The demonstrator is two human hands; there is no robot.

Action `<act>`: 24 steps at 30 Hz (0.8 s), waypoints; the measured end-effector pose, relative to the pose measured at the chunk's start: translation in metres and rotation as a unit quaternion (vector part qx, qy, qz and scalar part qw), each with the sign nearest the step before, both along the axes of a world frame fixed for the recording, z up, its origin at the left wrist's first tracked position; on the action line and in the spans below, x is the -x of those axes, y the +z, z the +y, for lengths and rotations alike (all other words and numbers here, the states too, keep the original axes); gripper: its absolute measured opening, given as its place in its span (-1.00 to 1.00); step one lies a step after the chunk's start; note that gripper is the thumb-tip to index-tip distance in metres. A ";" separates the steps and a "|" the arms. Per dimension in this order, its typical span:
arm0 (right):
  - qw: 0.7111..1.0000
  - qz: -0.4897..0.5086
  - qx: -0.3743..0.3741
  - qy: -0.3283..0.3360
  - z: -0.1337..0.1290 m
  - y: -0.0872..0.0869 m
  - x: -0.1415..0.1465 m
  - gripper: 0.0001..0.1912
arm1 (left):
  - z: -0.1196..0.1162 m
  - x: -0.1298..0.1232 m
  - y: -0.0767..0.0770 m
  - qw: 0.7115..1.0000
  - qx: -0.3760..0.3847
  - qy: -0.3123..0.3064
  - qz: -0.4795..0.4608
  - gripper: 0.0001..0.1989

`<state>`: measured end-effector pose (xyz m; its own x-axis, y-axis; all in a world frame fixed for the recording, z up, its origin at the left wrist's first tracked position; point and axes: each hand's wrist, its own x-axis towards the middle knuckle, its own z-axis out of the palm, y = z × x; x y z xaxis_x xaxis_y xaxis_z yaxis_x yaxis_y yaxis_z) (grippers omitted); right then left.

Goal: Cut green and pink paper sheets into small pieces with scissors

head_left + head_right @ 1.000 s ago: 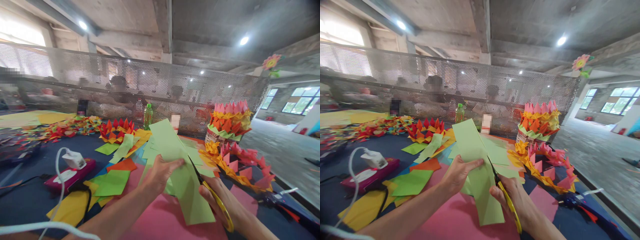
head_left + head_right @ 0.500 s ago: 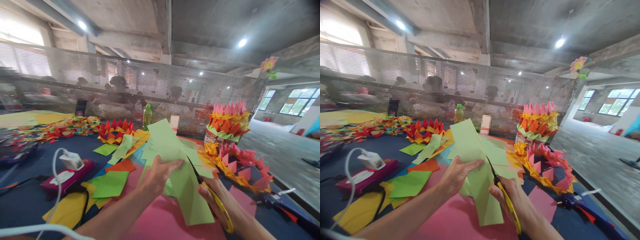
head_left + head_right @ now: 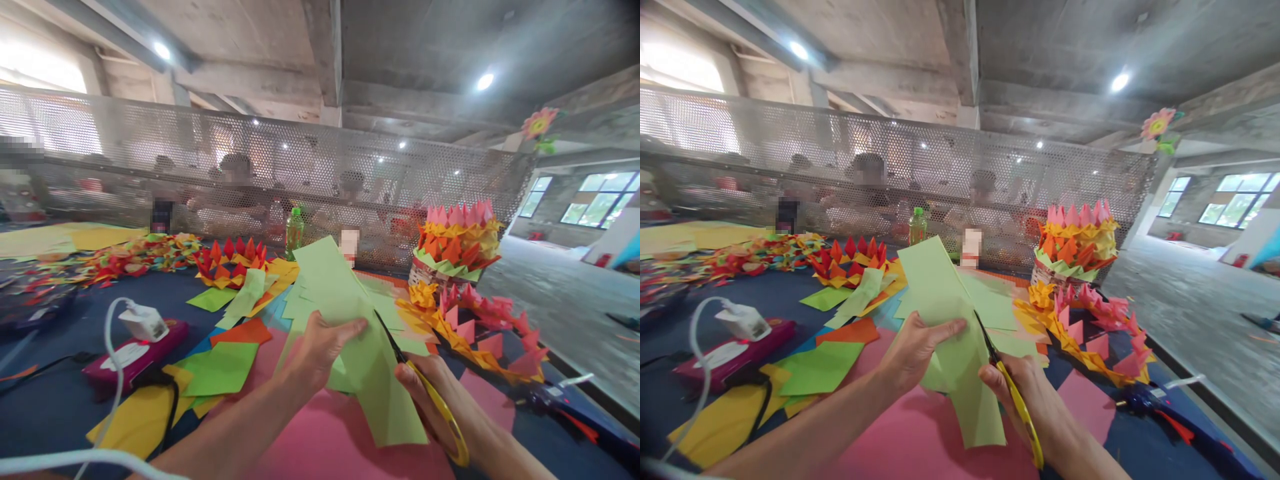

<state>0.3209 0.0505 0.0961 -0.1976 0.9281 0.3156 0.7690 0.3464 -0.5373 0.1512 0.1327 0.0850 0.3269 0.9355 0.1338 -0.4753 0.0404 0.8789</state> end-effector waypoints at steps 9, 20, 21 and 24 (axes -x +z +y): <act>1.000 0.007 -0.012 0.025 0.002 0.001 -0.001 -0.42 | -0.001 0.001 0.003 1.000 -0.004 -0.002 -0.005 -0.62; 0.999 -0.008 -0.015 0.036 -0.001 0.007 -0.001 -0.45 | -0.004 0.000 0.005 1.000 0.002 -0.012 -0.012 -0.63; 0.999 -0.009 -0.020 0.032 -0.002 0.007 -0.001 -0.44 | -0.004 0.000 0.005 1.000 0.002 -0.013 -0.012 -0.63; 0.998 -0.005 -0.054 0.032 -0.003 0.007 0.000 -0.44 | -0.004 -0.001 0.005 1.000 0.006 -0.010 -0.009 -0.62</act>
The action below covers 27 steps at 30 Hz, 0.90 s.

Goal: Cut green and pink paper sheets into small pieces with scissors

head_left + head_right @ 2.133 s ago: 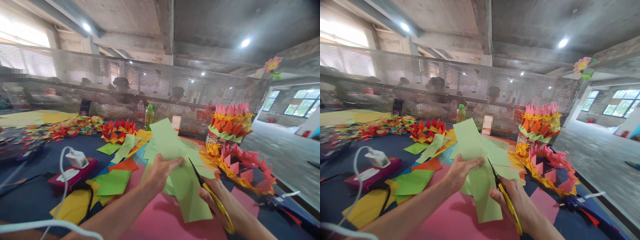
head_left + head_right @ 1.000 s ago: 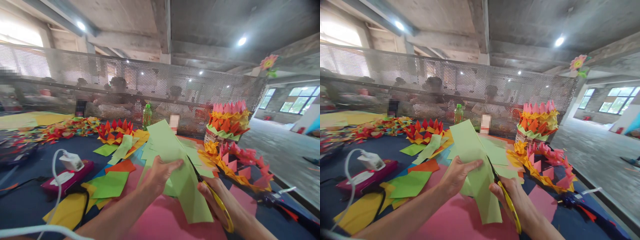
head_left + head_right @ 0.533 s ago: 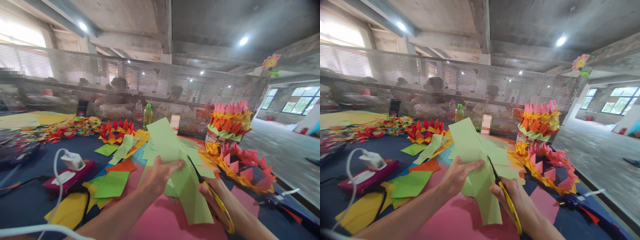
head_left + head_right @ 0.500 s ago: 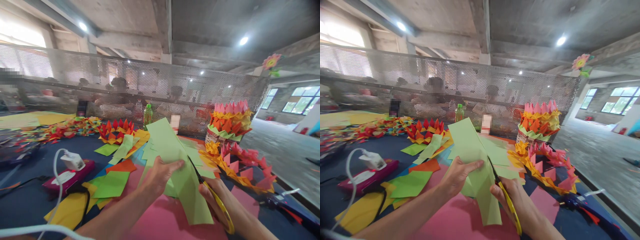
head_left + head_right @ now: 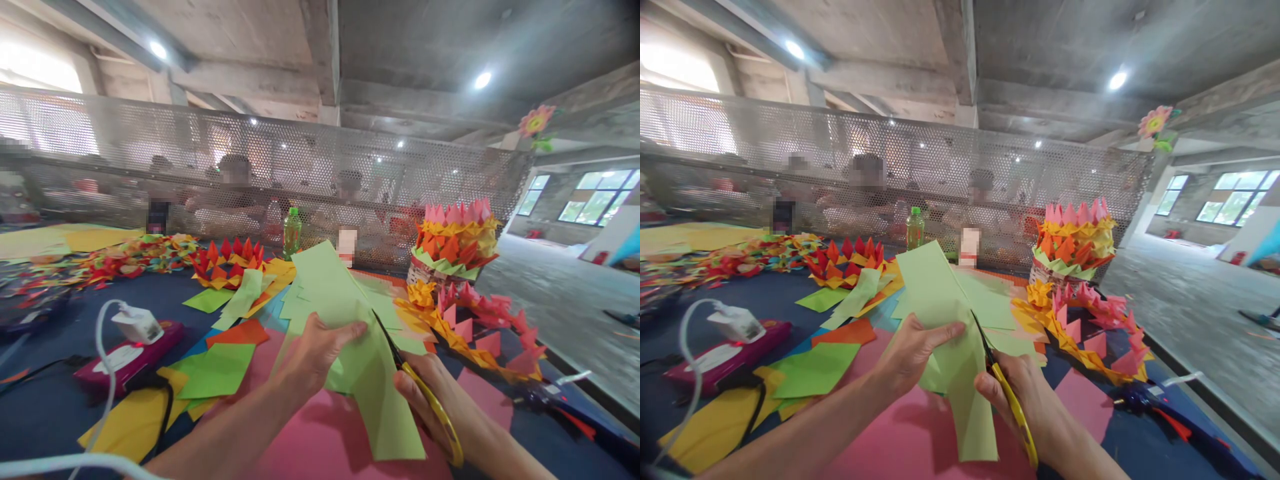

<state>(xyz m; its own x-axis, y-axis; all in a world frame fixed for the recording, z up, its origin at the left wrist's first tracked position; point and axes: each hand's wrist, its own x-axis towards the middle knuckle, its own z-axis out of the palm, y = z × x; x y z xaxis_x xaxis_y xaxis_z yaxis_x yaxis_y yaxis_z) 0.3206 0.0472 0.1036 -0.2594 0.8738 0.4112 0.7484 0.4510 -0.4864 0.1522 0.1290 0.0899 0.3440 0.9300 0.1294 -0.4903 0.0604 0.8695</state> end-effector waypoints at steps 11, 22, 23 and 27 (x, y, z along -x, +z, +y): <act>1.000 -0.009 -0.004 0.004 0.000 0.000 0.000 -0.42 | -0.003 -0.001 -0.001 1.000 -0.009 -0.017 -0.004 -0.64; 0.998 0.022 0.054 -0.025 -0.001 -0.005 0.001 -0.42 | -0.003 0.000 -0.001 1.000 -0.010 -0.019 0.004 -0.63; 0.998 0.021 0.059 -0.026 -0.001 -0.006 0.002 -0.43 | -0.003 0.000 -0.001 1.000 -0.011 -0.019 0.006 -0.64; 0.997 0.019 0.062 -0.033 -0.001 -0.005 0.002 -0.42 | -0.005 0.000 -0.002 1.000 -0.017 -0.020 0.006 -0.66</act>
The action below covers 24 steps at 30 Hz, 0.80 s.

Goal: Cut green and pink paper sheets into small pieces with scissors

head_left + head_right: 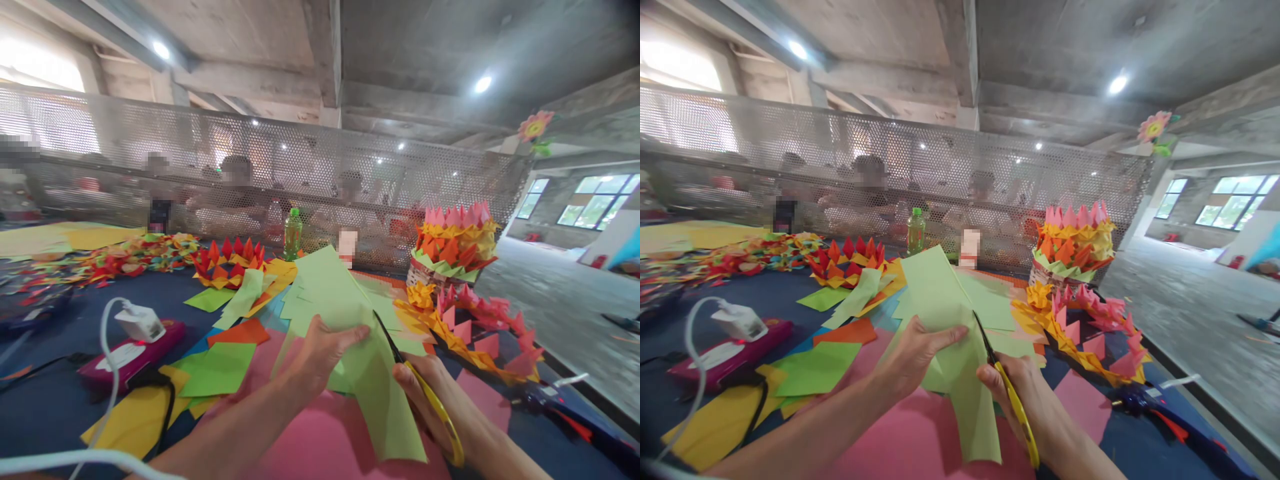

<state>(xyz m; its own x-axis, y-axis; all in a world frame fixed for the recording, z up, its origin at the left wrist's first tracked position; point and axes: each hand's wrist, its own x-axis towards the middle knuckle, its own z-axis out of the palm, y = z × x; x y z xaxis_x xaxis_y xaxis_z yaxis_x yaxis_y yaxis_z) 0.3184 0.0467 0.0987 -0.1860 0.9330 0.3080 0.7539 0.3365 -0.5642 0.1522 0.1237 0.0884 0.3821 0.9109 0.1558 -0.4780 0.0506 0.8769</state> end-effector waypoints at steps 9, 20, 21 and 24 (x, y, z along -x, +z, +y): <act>0.999 -0.034 -0.011 0.029 0.009 -0.010 -0.007 -0.46 | 0.020 0.009 0.008 0.988 0.091 0.078 -0.100 -0.68; 0.998 -0.046 0.008 0.051 0.007 -0.006 -0.007 -0.40 | 0.018 0.002 -0.002 0.993 0.051 0.091 -0.063 -0.65; 0.998 -0.047 0.001 0.048 0.007 -0.006 -0.007 -0.40 | 0.018 0.002 -0.002 0.993 0.050 0.089 -0.061 -0.65; 0.997 -0.056 -0.030 0.038 0.007 -0.005 -0.007 -0.39 | 0.019 0.002 -0.002 0.994 0.044 0.085 -0.053 -0.65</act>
